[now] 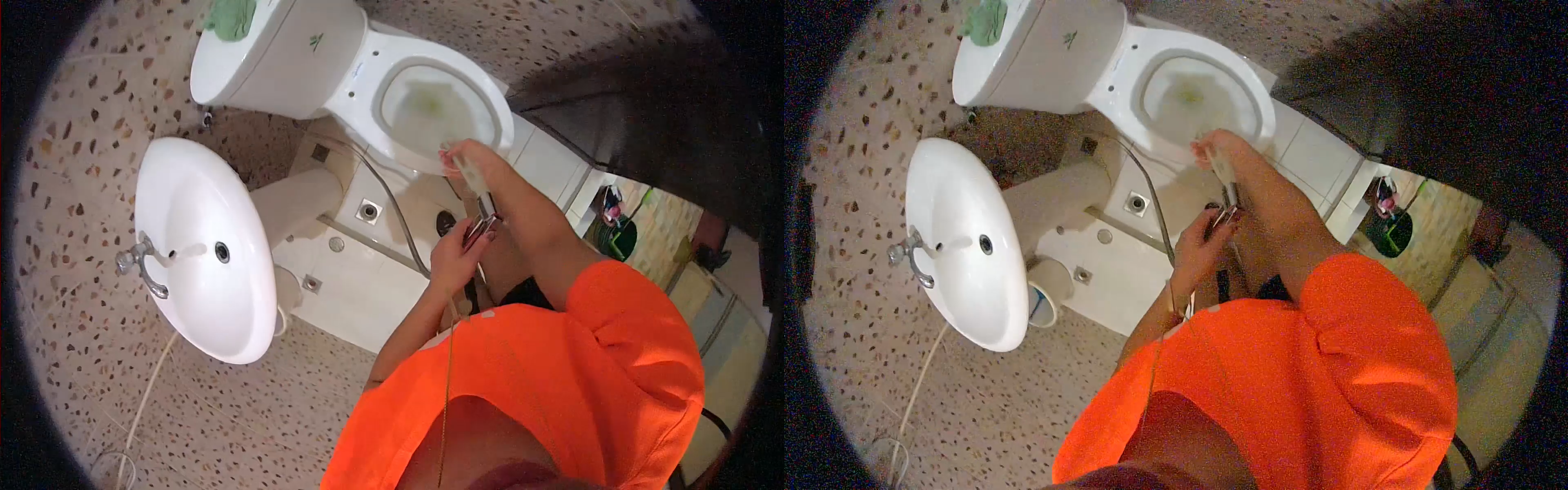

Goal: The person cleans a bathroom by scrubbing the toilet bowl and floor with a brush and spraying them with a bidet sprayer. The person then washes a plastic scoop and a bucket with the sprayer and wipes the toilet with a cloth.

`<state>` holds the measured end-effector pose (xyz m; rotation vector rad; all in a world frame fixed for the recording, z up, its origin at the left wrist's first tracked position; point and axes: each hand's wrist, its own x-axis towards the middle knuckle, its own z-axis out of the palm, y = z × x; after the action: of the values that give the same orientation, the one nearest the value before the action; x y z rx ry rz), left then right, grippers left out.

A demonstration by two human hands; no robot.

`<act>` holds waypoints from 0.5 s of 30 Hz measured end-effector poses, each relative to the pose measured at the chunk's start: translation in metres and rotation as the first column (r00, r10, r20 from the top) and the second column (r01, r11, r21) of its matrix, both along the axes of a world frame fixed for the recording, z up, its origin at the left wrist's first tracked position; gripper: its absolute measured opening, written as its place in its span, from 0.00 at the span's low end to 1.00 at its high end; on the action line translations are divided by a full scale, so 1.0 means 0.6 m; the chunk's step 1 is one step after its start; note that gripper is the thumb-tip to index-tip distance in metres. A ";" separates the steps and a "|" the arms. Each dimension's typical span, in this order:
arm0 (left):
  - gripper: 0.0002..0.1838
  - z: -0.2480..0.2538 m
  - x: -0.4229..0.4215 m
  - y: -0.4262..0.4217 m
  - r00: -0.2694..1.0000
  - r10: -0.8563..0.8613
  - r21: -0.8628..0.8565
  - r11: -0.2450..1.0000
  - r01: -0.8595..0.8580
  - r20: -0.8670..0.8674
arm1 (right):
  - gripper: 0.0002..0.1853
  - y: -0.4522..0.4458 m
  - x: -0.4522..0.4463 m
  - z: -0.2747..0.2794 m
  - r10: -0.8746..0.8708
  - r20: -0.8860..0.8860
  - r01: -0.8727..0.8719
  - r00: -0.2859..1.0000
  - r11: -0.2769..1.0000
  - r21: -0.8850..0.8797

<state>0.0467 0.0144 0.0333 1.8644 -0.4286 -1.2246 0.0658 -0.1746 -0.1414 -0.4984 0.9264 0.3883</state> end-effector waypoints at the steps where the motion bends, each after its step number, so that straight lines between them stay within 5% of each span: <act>1: 0.19 0.002 -0.011 0.010 1.000 0.005 -0.028 1.000 -0.005 0.026 | 0.10 0.022 0.001 0.071 -0.154 -0.185 0.137 0.970 0.985 -0.103; 3: 0.19 -0.007 -0.028 0.032 0.998 -0.006 -0.052 0.999 0.009 0.058 | 0.10 0.045 -0.031 0.080 -0.226 -0.150 0.219 0.962 0.974 -0.063; 5: 0.18 -0.030 -0.028 0.043 0.987 0.157 -0.106 0.981 -0.160 -0.038 | 0.11 0.053 -0.062 0.059 -0.286 -0.128 0.286 0.950 0.958 -0.021; 7: 0.18 -0.031 -0.008 0.042 0.981 0.189 -0.129 0.973 -0.193 -0.040 | 0.15 0.049 -0.106 0.012 -0.173 -0.086 0.131 0.981 0.924 -0.358; 11: 0.16 -0.013 0.032 0.028 0.958 0.285 -0.111 0.951 -0.288 -0.037 | 0.19 0.083 -0.215 0.101 -0.017 0.025 0.028 1.000 0.791 -0.611; 14: 0.16 -0.006 0.023 0.011 0.973 0.229 -0.110 0.968 -0.226 0.016 | 0.23 0.141 -0.345 0.168 -0.086 0.072 0.112 0.994 0.813 -0.572; 15: 0.19 -0.025 0.015 0.010 0.991 0.091 -0.059 0.995 -0.085 0.100 | 0.20 0.145 -0.380 0.191 -0.061 0.066 0.086 0.996 0.856 -0.509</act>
<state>0.0558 0.0207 0.0182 1.8845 -0.4267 -1.0524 -0.1619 -0.0875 -0.0267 -0.9541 0.9996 0.0494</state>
